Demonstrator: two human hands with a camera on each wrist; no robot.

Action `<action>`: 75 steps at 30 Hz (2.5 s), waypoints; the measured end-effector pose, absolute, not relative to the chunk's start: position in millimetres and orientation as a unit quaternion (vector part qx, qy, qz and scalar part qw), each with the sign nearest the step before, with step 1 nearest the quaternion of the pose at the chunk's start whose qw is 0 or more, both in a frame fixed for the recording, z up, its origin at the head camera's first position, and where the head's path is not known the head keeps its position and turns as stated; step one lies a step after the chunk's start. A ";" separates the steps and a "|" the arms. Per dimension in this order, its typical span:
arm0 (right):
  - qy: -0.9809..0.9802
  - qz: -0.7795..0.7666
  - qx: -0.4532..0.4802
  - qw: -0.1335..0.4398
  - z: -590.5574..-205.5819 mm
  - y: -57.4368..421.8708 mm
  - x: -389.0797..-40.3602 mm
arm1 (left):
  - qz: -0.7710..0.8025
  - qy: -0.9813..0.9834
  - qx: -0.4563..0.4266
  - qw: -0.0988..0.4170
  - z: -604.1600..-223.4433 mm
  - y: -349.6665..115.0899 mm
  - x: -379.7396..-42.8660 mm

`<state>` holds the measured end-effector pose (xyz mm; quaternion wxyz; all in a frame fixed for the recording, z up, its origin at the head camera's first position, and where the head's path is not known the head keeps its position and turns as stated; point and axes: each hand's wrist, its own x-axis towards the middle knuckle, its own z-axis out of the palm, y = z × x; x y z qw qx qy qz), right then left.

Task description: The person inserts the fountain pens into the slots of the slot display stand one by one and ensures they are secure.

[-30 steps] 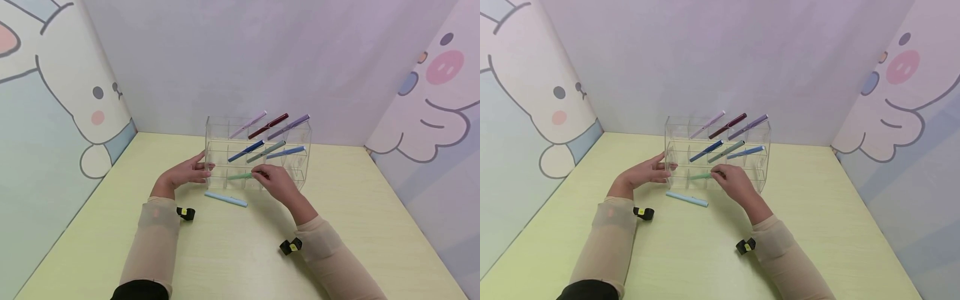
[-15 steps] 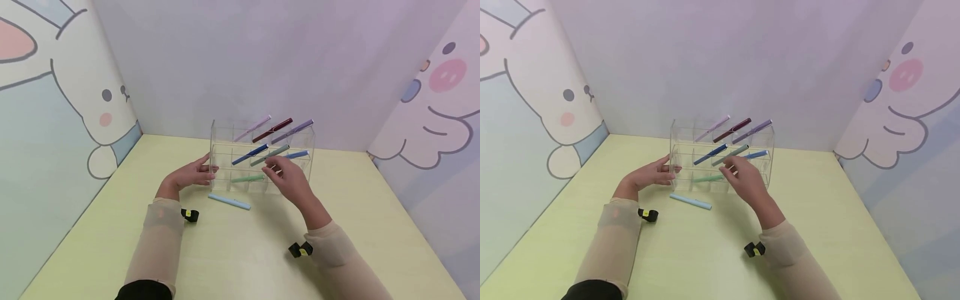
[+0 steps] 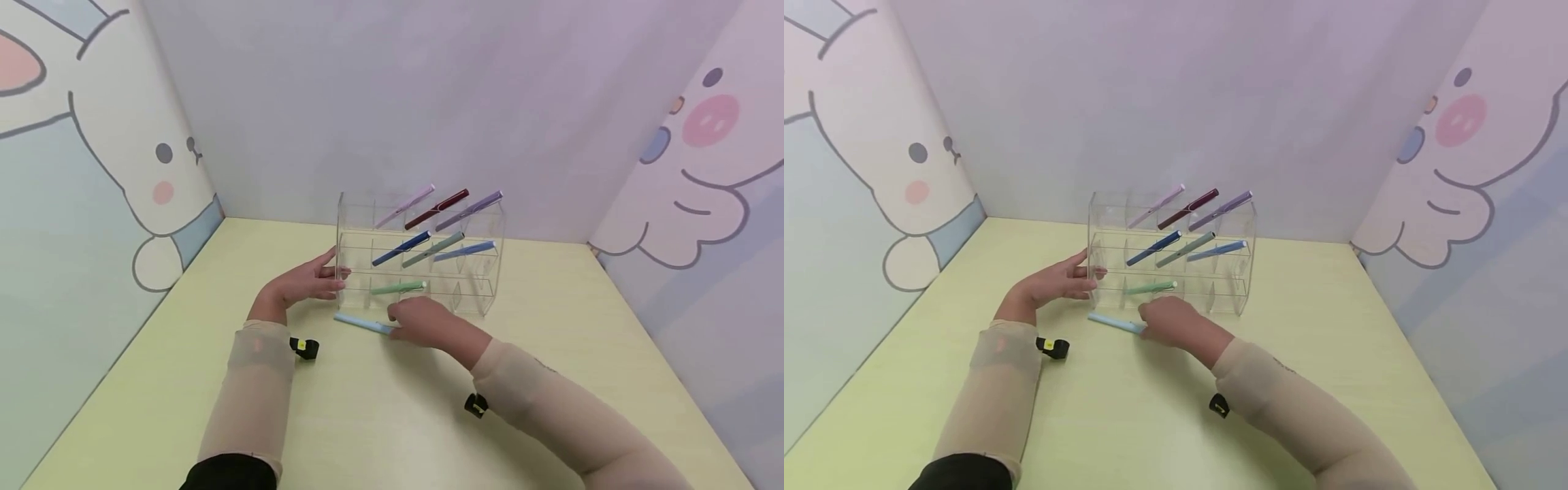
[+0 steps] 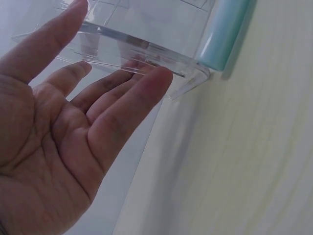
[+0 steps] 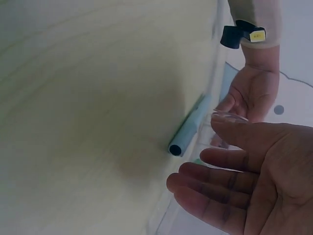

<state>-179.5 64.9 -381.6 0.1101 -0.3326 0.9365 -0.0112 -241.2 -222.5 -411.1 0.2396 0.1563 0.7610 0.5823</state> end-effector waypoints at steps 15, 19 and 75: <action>0.943 0.038 -0.322 0.074 -399.4 54.2 -177.2 | 0.583 0.760 0.161 0.238 -410.2 -220.5 -241.8; 0.946 0.005 -0.317 0.072 -398.1 65.1 -176.9 | 0.579 0.761 0.164 0.242 -411.5 -220.3 -242.4; 0.920 -0.291 -0.262 -0.021 -353.3 148.7 -184.3 | 0.584 0.762 0.150 0.237 -411.5 -222.5 -239.9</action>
